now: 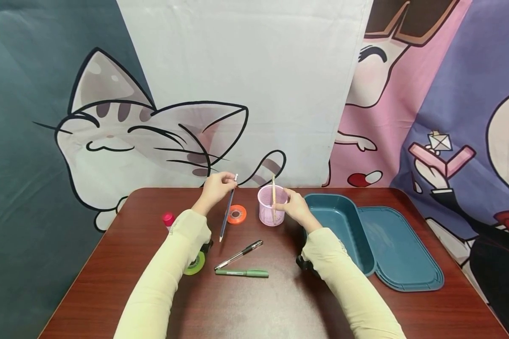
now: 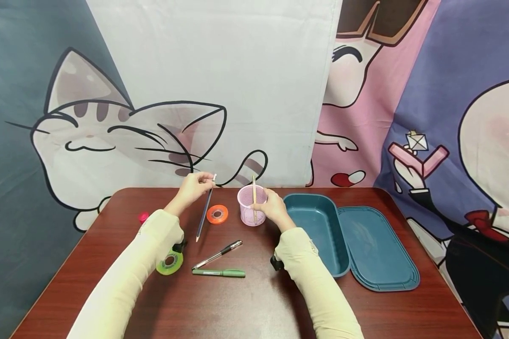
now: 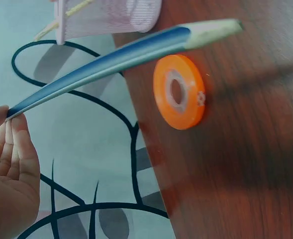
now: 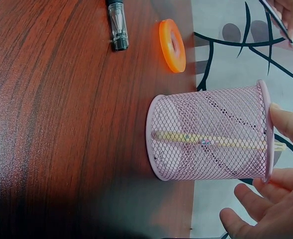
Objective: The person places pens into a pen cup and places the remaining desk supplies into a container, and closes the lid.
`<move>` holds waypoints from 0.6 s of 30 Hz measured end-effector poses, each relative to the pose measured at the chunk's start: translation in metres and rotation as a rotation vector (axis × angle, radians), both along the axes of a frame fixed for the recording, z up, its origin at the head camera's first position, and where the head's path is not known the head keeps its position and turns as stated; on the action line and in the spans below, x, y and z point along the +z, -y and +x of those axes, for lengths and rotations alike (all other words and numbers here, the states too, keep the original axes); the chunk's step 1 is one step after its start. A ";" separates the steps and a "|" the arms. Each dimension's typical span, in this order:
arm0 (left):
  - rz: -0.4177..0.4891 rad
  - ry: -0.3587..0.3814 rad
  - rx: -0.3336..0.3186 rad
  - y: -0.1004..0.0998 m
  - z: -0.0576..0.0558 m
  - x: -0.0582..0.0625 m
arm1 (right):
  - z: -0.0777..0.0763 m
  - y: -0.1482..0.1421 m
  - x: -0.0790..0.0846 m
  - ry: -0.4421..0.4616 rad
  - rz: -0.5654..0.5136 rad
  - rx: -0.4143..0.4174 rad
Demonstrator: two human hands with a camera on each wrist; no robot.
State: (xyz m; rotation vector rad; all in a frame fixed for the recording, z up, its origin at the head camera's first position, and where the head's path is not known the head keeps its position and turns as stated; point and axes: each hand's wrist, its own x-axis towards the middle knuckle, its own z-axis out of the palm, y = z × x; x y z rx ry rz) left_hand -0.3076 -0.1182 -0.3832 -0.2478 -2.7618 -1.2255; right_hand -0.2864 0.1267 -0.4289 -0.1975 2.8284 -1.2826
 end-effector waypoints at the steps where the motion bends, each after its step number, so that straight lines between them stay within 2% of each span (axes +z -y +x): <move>1: 0.030 0.007 0.008 0.000 -0.001 0.001 | 0.000 0.000 0.000 0.000 -0.001 -0.001; 5: 0.213 0.042 0.047 -0.001 -0.002 0.005 | 0.000 0.000 -0.001 -0.002 0.005 -0.004; 10: 0.440 0.043 0.145 -0.006 -0.003 0.010 | 0.000 0.000 -0.002 0.011 0.005 -0.012; 18: 0.607 -0.013 0.235 -0.015 -0.004 0.018 | 0.000 0.000 -0.002 -0.007 -0.006 -0.007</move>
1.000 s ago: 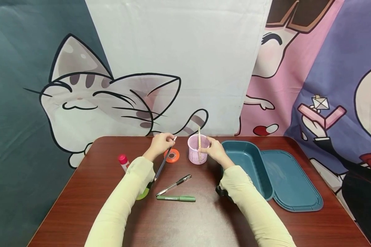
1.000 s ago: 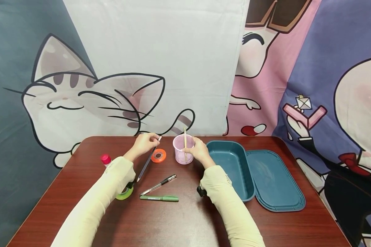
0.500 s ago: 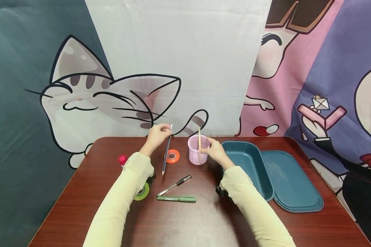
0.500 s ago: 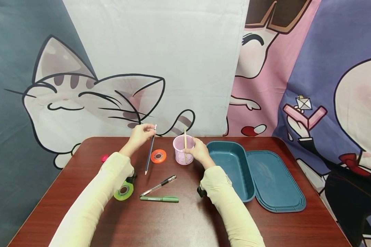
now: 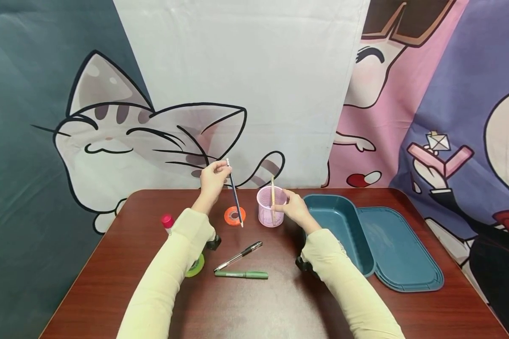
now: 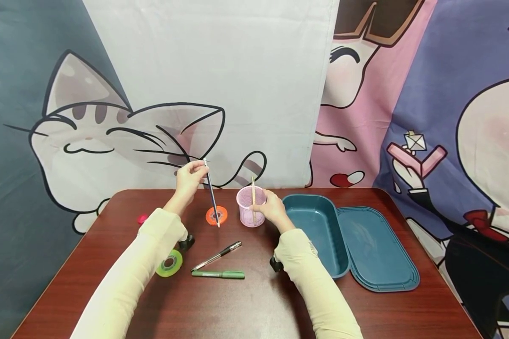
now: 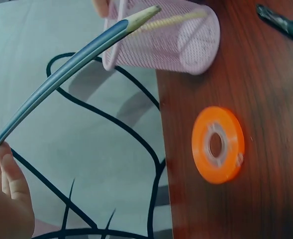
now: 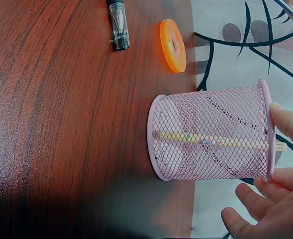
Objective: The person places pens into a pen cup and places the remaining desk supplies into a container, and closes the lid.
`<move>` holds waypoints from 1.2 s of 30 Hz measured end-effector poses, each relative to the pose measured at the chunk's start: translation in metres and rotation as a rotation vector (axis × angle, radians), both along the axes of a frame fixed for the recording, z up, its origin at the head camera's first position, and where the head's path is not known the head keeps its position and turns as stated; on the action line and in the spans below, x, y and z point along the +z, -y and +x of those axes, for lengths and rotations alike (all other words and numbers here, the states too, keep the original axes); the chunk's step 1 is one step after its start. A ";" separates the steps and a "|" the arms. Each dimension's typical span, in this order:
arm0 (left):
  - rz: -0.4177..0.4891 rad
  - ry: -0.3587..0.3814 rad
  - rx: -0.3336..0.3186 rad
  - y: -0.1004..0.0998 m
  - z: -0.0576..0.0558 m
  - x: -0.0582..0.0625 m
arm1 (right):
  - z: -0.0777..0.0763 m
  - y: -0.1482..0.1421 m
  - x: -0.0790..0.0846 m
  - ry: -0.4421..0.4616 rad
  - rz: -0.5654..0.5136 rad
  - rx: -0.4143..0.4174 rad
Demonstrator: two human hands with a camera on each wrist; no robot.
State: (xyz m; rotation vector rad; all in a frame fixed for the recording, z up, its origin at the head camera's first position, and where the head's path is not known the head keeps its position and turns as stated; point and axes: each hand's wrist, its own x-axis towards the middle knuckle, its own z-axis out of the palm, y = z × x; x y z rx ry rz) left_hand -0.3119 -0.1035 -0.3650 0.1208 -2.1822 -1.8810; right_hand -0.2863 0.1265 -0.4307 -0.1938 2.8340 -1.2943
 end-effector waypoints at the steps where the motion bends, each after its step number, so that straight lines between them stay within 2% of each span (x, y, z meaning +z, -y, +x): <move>1: 0.020 -0.003 0.014 -0.001 0.000 0.001 | 0.000 0.000 0.000 0.001 0.000 0.000; 7: 0.100 -0.039 0.112 -0.010 -0.001 0.005 | 0.001 0.000 0.001 0.000 0.024 -0.003; 16: 0.149 -0.062 0.254 -0.024 -0.004 0.007 | 0.001 0.000 0.001 0.009 0.019 -0.003; 23: 0.237 -0.052 0.278 -0.032 -0.007 0.002 | 0.001 0.000 0.001 0.004 -0.004 -0.003; 29: 0.221 -0.024 0.301 -0.036 -0.008 -0.005 | 0.001 0.000 0.001 0.008 -0.016 -0.007; 36: 0.208 -0.051 0.319 -0.044 -0.008 -0.015 | 0.000 0.000 0.000 0.000 -0.019 -0.007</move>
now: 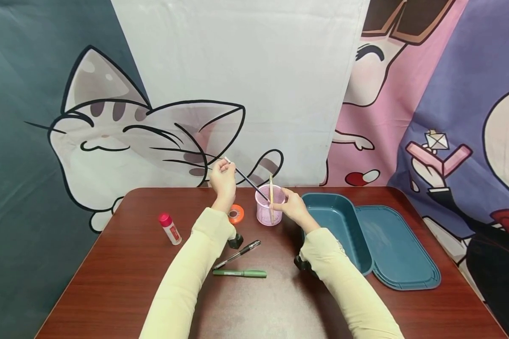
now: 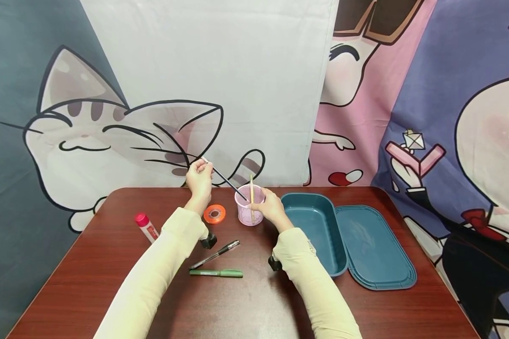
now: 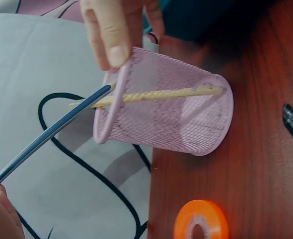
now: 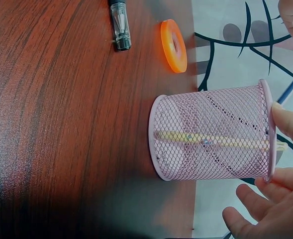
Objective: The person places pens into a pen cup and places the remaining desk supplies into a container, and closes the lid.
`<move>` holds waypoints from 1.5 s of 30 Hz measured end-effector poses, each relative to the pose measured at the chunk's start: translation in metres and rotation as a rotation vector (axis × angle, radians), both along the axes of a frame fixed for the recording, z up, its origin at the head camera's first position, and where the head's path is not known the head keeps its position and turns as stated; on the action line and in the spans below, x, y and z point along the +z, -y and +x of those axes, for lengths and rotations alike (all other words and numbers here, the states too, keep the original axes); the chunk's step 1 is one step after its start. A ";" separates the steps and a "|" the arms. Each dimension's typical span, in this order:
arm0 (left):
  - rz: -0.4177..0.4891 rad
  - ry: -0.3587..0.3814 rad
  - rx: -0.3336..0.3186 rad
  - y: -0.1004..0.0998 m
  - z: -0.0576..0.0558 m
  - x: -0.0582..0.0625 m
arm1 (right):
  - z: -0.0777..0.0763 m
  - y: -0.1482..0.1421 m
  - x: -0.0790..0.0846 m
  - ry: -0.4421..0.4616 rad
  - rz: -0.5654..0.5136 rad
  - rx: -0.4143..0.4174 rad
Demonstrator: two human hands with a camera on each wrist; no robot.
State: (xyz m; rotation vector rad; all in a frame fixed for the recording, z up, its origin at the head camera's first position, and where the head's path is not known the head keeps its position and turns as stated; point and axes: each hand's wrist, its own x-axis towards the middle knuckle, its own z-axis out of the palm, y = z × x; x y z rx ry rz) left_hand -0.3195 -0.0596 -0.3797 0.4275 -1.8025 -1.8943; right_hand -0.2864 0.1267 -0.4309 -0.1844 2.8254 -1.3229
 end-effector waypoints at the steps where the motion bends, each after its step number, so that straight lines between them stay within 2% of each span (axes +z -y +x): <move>1: -0.002 -0.022 0.012 -0.002 -0.001 -0.003 | 0.000 0.000 0.000 -0.004 0.003 0.000; 4: -0.046 0.014 0.027 -0.005 -0.001 -0.010 | -0.001 0.000 0.000 -0.019 0.016 0.004; 8: -0.101 0.064 -0.005 -0.009 0.000 -0.016 | 0.000 0.000 0.001 -0.018 0.023 0.006; 18: -0.218 0.084 -0.067 -0.014 0.004 -0.025 | -0.001 0.000 0.002 0.012 0.009 0.000; 25: -0.267 0.071 -0.065 -0.020 0.004 -0.031 | -0.001 0.000 0.001 0.019 0.018 -0.007; 34: -0.393 0.079 -0.088 -0.025 0.007 -0.039 | 0.000 -0.001 0.001 0.008 0.005 -0.001; 45: -0.424 0.096 -0.133 -0.029 0.006 -0.041 | 0.001 0.000 0.002 0.008 0.004 -0.007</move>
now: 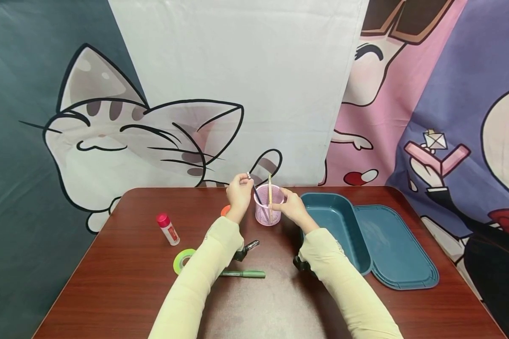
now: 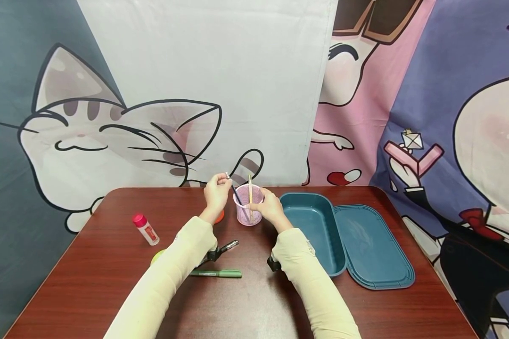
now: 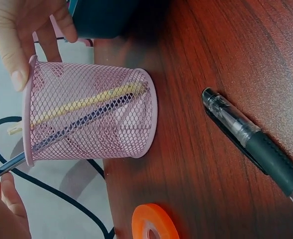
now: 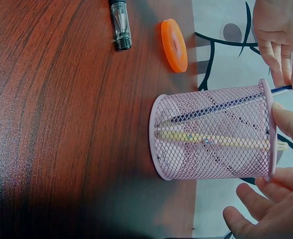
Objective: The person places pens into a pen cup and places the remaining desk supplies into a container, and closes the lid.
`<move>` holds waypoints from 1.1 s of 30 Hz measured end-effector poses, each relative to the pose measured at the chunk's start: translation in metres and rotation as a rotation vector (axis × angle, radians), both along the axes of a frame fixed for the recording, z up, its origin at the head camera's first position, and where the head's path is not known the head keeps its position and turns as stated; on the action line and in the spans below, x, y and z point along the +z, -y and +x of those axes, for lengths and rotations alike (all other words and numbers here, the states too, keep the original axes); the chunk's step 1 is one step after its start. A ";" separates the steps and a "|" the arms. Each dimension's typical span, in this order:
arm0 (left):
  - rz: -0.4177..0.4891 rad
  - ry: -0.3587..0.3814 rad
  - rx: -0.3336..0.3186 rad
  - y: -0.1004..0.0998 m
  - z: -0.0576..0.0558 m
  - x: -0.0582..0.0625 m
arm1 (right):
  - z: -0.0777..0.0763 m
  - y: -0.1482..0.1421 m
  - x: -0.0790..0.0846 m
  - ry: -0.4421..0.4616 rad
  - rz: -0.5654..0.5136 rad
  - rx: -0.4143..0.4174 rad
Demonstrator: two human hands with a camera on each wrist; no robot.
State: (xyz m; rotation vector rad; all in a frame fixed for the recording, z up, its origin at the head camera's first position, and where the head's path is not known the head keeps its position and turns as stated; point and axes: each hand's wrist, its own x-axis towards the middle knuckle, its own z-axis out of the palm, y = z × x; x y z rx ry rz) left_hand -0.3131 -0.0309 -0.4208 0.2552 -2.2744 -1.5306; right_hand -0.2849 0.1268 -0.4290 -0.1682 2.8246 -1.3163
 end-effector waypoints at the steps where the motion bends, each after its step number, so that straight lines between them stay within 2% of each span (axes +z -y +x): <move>1: -0.002 0.002 -0.004 0.000 0.000 0.000 | 0.000 0.000 0.000 -0.001 0.001 0.000; 10: 0.038 0.043 -0.056 0.001 0.005 -0.007 | -0.002 0.000 -0.002 -0.008 -0.004 0.002; 18: 0.034 0.074 -0.048 0.004 0.010 -0.022 | -0.003 0.000 -0.005 -0.003 -0.017 0.000; 24: 0.008 0.068 -0.075 0.007 0.012 -0.031 | -0.003 0.000 -0.007 -0.007 -0.017 0.004; 33: 0.002 0.086 -0.135 0.017 0.019 -0.034 | -0.004 0.000 -0.005 0.008 -0.018 0.003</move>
